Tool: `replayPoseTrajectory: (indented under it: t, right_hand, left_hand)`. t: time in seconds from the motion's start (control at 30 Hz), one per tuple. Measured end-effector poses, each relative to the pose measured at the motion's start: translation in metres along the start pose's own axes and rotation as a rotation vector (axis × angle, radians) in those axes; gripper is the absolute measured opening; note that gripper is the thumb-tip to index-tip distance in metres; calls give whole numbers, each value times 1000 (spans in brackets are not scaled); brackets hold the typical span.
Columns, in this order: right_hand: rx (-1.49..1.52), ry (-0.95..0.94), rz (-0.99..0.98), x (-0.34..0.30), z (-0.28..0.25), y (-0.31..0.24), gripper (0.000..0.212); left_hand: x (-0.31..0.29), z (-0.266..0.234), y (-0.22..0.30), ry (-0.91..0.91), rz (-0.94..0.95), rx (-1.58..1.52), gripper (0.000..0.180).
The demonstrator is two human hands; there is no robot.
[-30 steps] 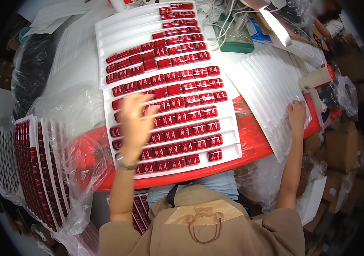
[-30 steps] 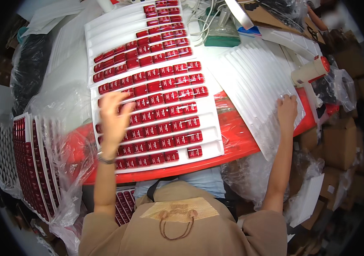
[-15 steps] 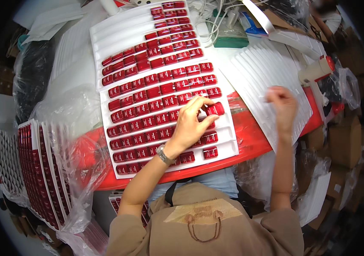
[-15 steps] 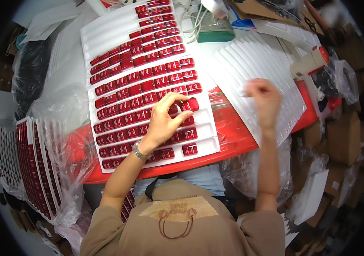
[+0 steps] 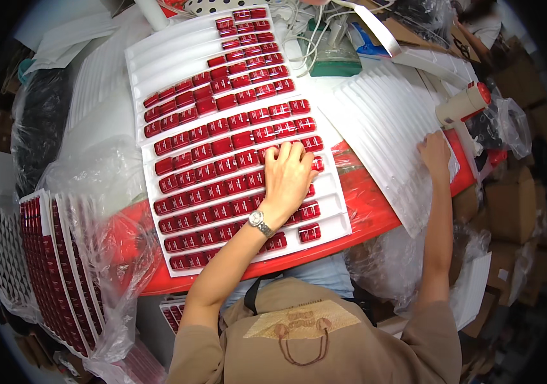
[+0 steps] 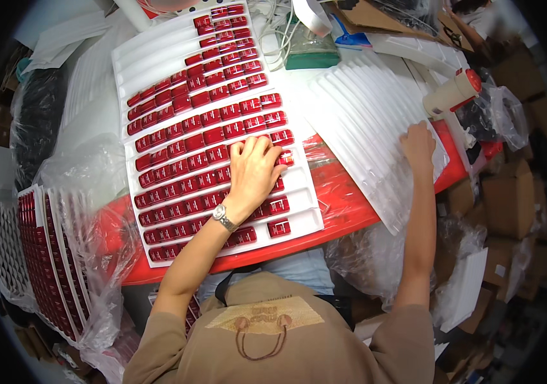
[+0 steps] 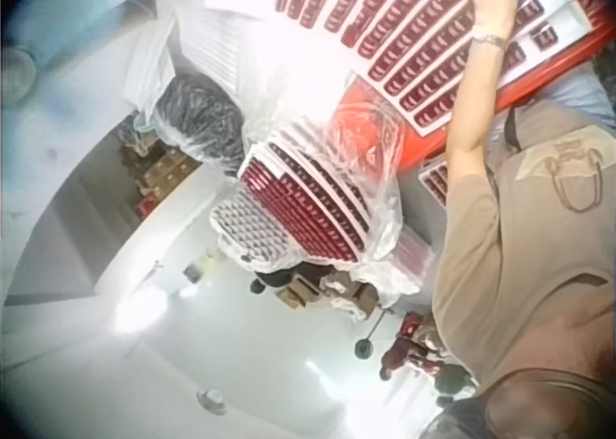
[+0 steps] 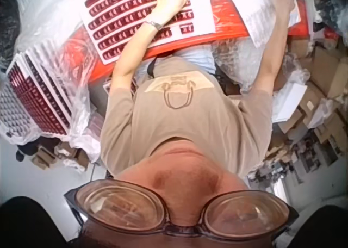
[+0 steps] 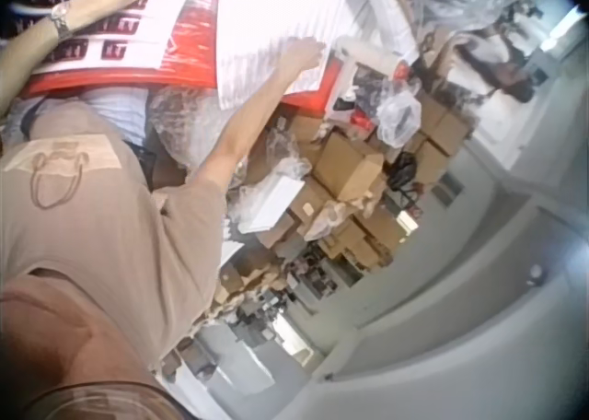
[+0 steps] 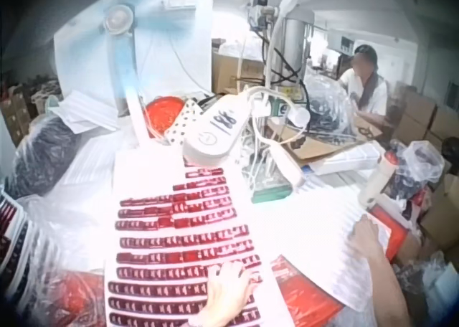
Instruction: Sorting small red components into compartments of a white tray at a factory workstation.
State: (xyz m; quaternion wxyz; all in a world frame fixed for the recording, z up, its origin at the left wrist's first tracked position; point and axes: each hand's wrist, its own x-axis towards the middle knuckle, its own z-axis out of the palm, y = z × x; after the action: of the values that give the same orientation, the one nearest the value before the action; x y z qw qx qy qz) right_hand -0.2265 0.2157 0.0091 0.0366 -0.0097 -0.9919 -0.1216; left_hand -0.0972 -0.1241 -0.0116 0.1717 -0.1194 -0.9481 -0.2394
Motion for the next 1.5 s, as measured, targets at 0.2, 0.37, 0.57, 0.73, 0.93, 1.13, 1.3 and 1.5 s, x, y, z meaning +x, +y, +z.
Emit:
replayPoseTrajectory:
  t: [0.2,0.37,0.57,0.73,0.93,1.13,1.3,1.5]
  right_hand:
    - [282,387,-201,3,20,21,11]
    - [1279,-65,-227,-57,-58,-103,20]
    - [925,9,-783,-125,-87,-194,48]
    - [939,45,-200,-50,-74,-113,37]
    - [272,224,-187,32,78,90,41]
    - [413,59,-227,26,40,70,34]
    - [573,206,-269,19,20,30,29]
    - [1729,-517,-338,-72,-76,-148,19]
  left_hand:
    - [-32,-40,-28,-16,-127,-37,33]
    - [-36,-45,-29,58,-128,-246,28]
    - [-39,-49,-3,-53,-106,-811,26]
    - [-31,-41,-16,115,-149,-298,24]
    - [-22,-16,-16,71,-64,-53,32]
    - [-45,-52,-46,6,-201,3,35]
    - [-45,-54,-48,-29,-109,-44,32]
    - [-51,-61,-40,111,-135,-497,31]
